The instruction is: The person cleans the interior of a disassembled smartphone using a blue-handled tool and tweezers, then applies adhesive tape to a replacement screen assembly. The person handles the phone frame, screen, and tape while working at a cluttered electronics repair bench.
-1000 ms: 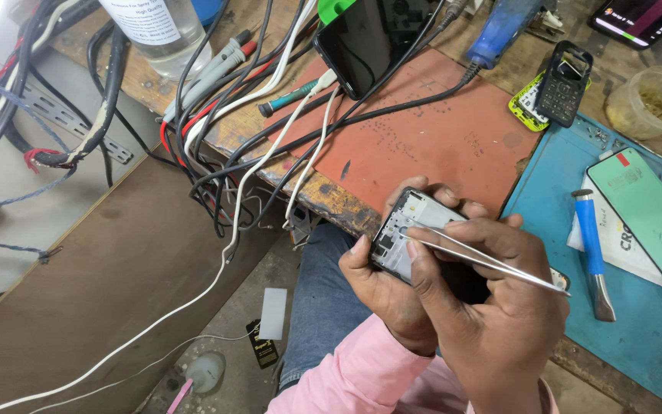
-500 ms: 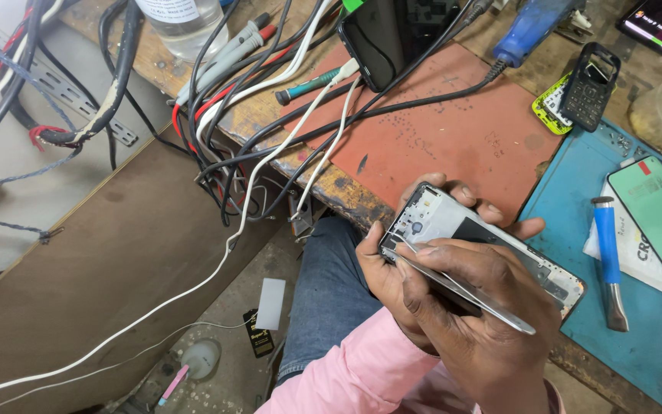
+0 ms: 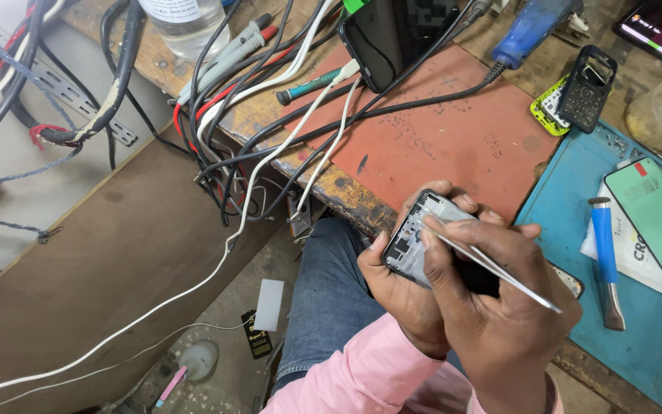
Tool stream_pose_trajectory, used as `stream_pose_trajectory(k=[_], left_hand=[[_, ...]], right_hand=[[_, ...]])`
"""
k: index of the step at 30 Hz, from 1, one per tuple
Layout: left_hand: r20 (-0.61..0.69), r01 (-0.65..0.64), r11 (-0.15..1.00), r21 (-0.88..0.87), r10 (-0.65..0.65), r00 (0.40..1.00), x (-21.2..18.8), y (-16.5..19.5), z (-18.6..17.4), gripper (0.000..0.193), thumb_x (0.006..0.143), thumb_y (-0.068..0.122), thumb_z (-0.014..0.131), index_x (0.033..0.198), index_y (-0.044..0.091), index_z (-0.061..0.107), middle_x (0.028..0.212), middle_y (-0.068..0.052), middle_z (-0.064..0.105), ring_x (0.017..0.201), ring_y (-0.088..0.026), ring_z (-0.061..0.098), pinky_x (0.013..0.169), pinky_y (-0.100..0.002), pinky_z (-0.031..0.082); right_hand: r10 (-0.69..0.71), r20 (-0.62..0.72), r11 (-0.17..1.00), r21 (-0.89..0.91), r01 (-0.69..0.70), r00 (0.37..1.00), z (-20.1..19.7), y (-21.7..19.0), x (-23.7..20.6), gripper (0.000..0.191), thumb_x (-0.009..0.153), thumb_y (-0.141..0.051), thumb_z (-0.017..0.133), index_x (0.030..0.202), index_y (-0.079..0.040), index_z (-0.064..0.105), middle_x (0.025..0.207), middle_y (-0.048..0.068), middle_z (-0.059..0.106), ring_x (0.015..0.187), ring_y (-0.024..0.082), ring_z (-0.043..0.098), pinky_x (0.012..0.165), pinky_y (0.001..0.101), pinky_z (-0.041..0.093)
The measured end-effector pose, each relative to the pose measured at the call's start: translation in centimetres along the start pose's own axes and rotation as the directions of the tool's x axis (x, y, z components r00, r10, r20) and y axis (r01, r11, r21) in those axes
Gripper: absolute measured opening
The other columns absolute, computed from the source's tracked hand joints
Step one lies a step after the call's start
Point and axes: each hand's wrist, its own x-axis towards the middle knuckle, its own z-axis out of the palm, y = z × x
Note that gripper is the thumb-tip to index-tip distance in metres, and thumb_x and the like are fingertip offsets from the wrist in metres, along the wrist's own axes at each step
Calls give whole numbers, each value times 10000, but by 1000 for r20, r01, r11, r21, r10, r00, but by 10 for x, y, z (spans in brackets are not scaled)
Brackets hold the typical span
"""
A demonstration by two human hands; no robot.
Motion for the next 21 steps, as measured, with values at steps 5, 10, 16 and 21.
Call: stream_pose_trajectory(k=[5,10,16,21], left_hand=[[-65,-41,994,99,47,997,2,0,-1,711,971,488,412,1389,-71,552,1239,-196,625,1145,-290,613,1054,-386,503],[-51,-65,988,143,73,996,2,0,-6,723,955,478,403,1402,-72,545,1265,-184,627,1170,-274,609,1074,-379,494],[-65,-55,989,141,65,996,2,-1,-9,738,945,485,397,1404,-74,542,1260,-183,636,1178,-267,609,1086,-369,489],[-44,-58,992,112,64,997,4,-1,-1,748,941,499,400,1415,-63,541,1237,-190,644,1168,-287,610,1086,-400,482]], right_hand=[[45,-54,996,78,-41,998,4,-2,11,274,970,-28,809,1178,17,636,1110,115,754,986,168,767,883,267,619],[109,-98,991,90,-100,989,9,-9,10,265,958,-33,817,1140,14,630,1075,113,755,955,150,754,872,271,617],[7,-132,993,-113,-22,991,10,-6,3,262,1024,-66,870,1143,-2,645,1062,98,772,927,120,771,829,236,609],[44,-218,998,53,-33,975,8,-6,0,262,1034,-4,820,1164,31,595,1101,171,756,954,190,767,881,280,622]])
